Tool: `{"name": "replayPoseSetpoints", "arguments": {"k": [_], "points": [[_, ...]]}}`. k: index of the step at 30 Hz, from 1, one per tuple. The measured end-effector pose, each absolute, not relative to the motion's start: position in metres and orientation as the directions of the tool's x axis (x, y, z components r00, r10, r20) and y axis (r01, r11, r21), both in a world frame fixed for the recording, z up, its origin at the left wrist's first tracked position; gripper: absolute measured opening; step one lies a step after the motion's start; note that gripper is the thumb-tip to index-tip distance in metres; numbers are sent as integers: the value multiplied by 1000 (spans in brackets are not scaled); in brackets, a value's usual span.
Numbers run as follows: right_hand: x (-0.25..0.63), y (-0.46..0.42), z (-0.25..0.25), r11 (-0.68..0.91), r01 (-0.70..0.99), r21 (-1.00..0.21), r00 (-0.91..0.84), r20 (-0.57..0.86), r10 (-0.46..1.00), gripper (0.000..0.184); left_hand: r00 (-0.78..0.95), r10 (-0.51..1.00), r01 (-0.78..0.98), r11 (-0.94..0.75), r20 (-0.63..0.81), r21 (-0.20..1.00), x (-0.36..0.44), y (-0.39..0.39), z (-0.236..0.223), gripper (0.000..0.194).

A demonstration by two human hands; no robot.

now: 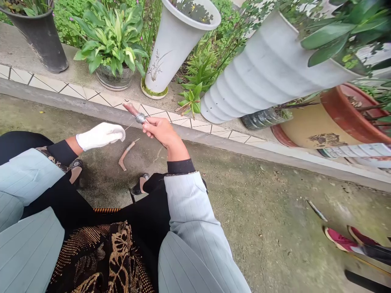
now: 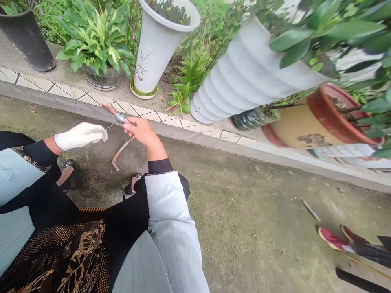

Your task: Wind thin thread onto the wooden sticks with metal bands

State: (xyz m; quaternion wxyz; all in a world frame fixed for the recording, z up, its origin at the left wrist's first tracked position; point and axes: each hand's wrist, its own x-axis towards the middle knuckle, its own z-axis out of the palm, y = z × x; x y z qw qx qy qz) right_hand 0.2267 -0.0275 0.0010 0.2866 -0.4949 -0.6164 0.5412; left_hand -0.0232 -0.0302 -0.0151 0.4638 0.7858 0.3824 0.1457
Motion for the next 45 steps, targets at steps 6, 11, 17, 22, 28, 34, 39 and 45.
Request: {"name": "replayPoseSetpoints", "arguments": {"k": [6,11,17,22,28,34,39,45], "points": [[216,-28,-13,5,734,-679,-343,-365,865,18,762,631,548,-509,-144,664,-24,-28,-22,36],[211,-34,-7,130,819,-558,-530,-650,545,12,817,553,530,-611,-162,588,-21,-30,-23,31],[221,-38,2,-60,332,-941,-880,-332,340,27,793,595,341,-253,-133,905,-23,-31,-24,34],[232,-33,4,-93,-31,-995,-438,-70,896,39,638,764,217,-62,-93,974,-22,-28,-22,34],[230,-23,-14,-181,543,-820,-182,-325,928,14,741,640,470,-276,-205,838,-24,-33,-18,33],[222,-28,-19,10,830,-557,-286,-410,866,20,829,536,470,-510,-161,721,-27,-31,-23,34],[214,-32,-13,45,885,-463,-333,-563,756,17,804,573,509,-522,-161,684,-28,-28,-20,38],[212,-38,-8,123,714,-689,-673,-628,391,14,762,636,512,-475,-122,716,-31,-24,-21,30]]}}
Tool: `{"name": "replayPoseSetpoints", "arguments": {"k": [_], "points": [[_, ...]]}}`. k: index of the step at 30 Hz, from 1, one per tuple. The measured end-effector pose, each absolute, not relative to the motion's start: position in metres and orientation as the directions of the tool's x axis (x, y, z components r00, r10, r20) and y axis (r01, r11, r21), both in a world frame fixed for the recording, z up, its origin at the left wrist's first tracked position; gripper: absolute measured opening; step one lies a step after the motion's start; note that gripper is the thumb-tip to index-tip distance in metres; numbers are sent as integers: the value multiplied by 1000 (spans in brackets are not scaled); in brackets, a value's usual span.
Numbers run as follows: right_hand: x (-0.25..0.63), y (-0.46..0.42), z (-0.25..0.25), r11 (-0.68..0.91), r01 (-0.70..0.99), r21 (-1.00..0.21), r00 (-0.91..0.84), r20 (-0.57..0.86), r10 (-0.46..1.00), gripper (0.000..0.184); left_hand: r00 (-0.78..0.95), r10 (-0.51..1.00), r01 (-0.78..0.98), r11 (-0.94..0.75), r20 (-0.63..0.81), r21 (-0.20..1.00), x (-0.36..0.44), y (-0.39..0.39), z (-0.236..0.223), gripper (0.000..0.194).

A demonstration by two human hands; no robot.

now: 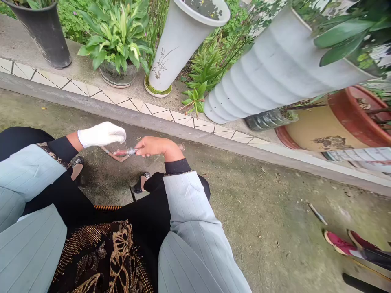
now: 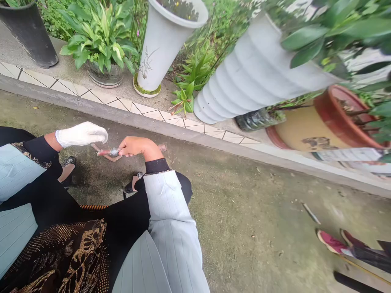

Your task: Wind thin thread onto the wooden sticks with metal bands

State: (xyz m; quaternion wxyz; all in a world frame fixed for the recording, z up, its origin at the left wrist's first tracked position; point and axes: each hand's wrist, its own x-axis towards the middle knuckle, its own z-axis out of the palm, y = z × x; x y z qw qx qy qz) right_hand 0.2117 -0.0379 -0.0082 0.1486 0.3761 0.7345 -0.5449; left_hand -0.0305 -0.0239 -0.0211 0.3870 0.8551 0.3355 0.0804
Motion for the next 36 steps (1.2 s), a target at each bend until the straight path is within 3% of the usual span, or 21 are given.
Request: {"name": "replayPoseSetpoints", "arguments": {"k": [2,3,5,7,9,12,14,16,18,21,27,30,32,34,36], "points": [[215,-40,-3,45,540,-841,-809,-504,303,18,739,662,474,-383,-122,793,-31,-23,-23,30],[217,-41,0,-14,424,-905,-843,-400,359,23,724,681,439,-329,-112,836,-30,-23,-24,31],[223,-40,5,-79,166,-983,-756,-179,630,33,689,719,357,-225,-93,907,-29,-23,-26,35],[229,-36,7,-50,8,-999,-498,-47,866,40,689,716,322,-162,-114,933,-28,-25,-27,37],[233,-30,3,-43,46,-998,-283,-54,958,40,746,644,349,-161,-170,923,-27,-28,-27,36],[231,-24,-9,-143,422,-895,-135,-218,966,25,809,549,382,-221,-209,897,-28,-30,-23,33],[226,-24,-15,-151,709,-689,-163,-368,915,16,807,559,385,-254,-190,887,-29,-29,-20,31],[220,-29,-16,-39,850,-526,-302,-546,782,12,785,594,398,-269,-174,877,-30,-27,-18,30],[214,-35,-14,86,842,-533,-482,-670,564,12,755,633,415,-256,-174,873,-31,-25,-18,29],[210,-40,-7,153,724,-672,-680,-661,317,12,702,690,430,-218,-173,876,-32,-23,-20,29],[218,-39,0,68,557,-828,-812,-525,256,14,657,740,423,-199,-147,884,-33,-19,-24,26],[222,-39,2,-10,419,-908,-847,-395,356,22,630,759,395,-131,-164,909,-31,-18,-27,25],[223,-38,0,-59,293,-954,-790,-276,548,28,608,777,358,-85,-163,930,-27,-20,-29,27],[222,-35,-5,-65,216,-974,-597,-184,781,32,645,746,332,-79,-165,940,-24,-24,-31,31],[221,-30,-11,-63,304,-951,-355,-175,918,28,727,663,340,-118,-181,933,-22,-28,-33,33]]}}
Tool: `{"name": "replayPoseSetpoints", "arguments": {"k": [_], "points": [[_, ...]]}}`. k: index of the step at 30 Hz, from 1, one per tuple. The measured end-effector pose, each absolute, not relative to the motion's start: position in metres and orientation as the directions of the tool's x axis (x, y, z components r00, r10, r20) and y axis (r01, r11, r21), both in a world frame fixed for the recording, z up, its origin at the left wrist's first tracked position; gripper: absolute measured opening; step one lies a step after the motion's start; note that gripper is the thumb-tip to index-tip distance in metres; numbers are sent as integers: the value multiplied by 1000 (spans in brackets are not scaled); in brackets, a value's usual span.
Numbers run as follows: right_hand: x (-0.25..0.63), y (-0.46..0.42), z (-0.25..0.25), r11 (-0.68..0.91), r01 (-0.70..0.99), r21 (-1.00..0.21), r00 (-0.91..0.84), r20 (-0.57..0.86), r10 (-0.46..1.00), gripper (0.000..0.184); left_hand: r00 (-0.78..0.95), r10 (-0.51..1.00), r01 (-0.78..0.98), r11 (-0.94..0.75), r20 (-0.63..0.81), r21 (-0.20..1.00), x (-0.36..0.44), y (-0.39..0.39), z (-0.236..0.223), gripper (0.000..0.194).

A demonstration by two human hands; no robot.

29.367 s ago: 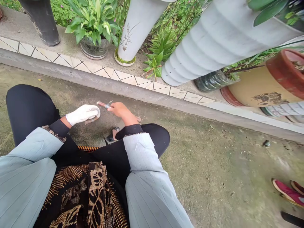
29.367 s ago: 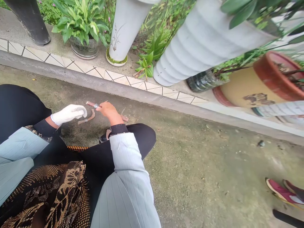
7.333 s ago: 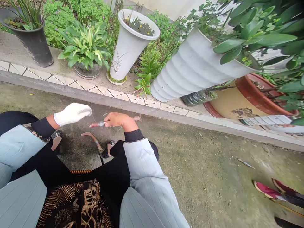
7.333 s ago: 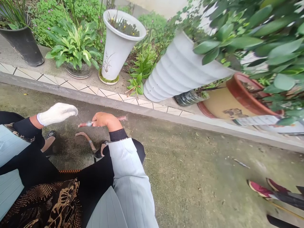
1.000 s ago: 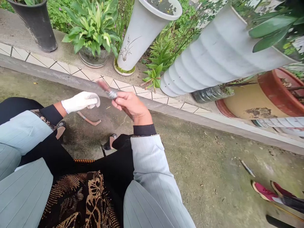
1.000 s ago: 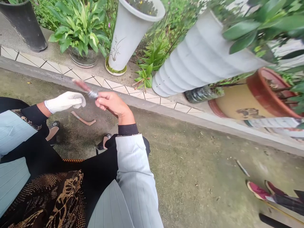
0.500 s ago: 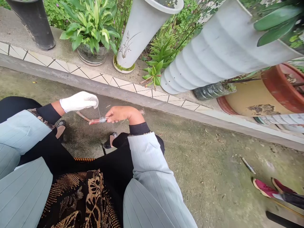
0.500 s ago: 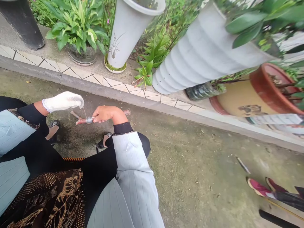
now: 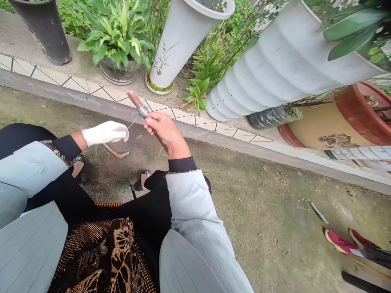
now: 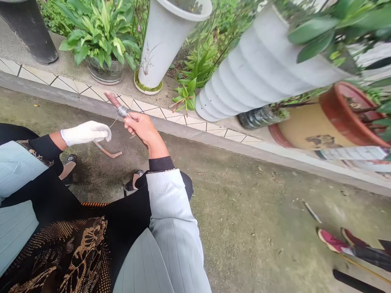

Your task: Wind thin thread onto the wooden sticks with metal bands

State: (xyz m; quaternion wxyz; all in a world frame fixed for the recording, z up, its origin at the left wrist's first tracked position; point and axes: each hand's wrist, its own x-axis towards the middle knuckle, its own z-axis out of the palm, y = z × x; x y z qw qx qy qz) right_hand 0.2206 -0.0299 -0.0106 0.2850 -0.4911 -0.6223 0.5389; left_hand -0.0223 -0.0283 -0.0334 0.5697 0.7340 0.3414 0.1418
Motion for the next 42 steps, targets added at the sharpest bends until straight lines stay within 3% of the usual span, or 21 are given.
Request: {"name": "replayPoseSetpoints", "arguments": {"k": [3,5,6,8,10,12,14,16,18,27,32,35,37,39,40,42], "points": [[219,-26,-17,-91,680,-728,-213,-314,925,16,792,581,363,-197,-190,911,-23,-31,-35,33],[218,-28,-17,-19,822,-569,-320,-489,812,13,788,589,378,-236,-177,895,-26,-29,-36,32],[218,-31,-15,37,828,-560,-424,-580,695,13,779,604,387,-247,-171,888,-27,-27,-37,32],[218,-36,-9,85,727,-682,-655,-650,386,12,755,634,397,-241,-165,886,-29,-24,-37,32],[220,-40,-2,2,538,-843,-815,-520,256,18,732,663,373,-195,-158,907,-30,-23,-37,32],[223,-41,3,-102,301,-948,-825,-312,471,31,705,693,316,-117,-150,941,-28,-25,-35,35],[226,-39,6,-113,98,-989,-621,-150,769,41,686,709,272,-39,-165,962,-25,-29,-33,38],[229,-36,5,-105,28,-994,-402,-107,909,44,698,687,272,6,-202,962,-22,-33,-30,39],[230,-32,2,-132,52,-990,-301,-141,943,42,735,635,304,6,-239,953,-19,-37,-27,38],[228,-26,-8,-223,405,-887,-207,-327,922,12,829,526,352,-223,-191,909,-15,-42,-16,34],[221,-26,-18,-72,727,-682,-243,-354,903,17,854,487,383,-348,-185,856,-20,-40,-20,30],[210,-33,-21,56,838,-543,-393,-528,752,15,845,496,445,-445,-200,777,-24,-37,-23,26],[205,-38,-17,131,784,-607,-587,-654,478,13,832,519,472,-473,-197,744,-27,-33,-23,24],[206,-42,-10,96,626,-774,-770,-593,234,15,817,549,463,-440,-177,769,-29,-29,-23,23],[209,-43,-5,40,526,-850,-834,-506,219,19,803,574,450,-404,-163,796,-30,-27,-22,23],[219,-42,3,-61,315,-947,-825,-305,475,29,760,634,426,-325,-140,844,-31,-26,-21,26]]}}
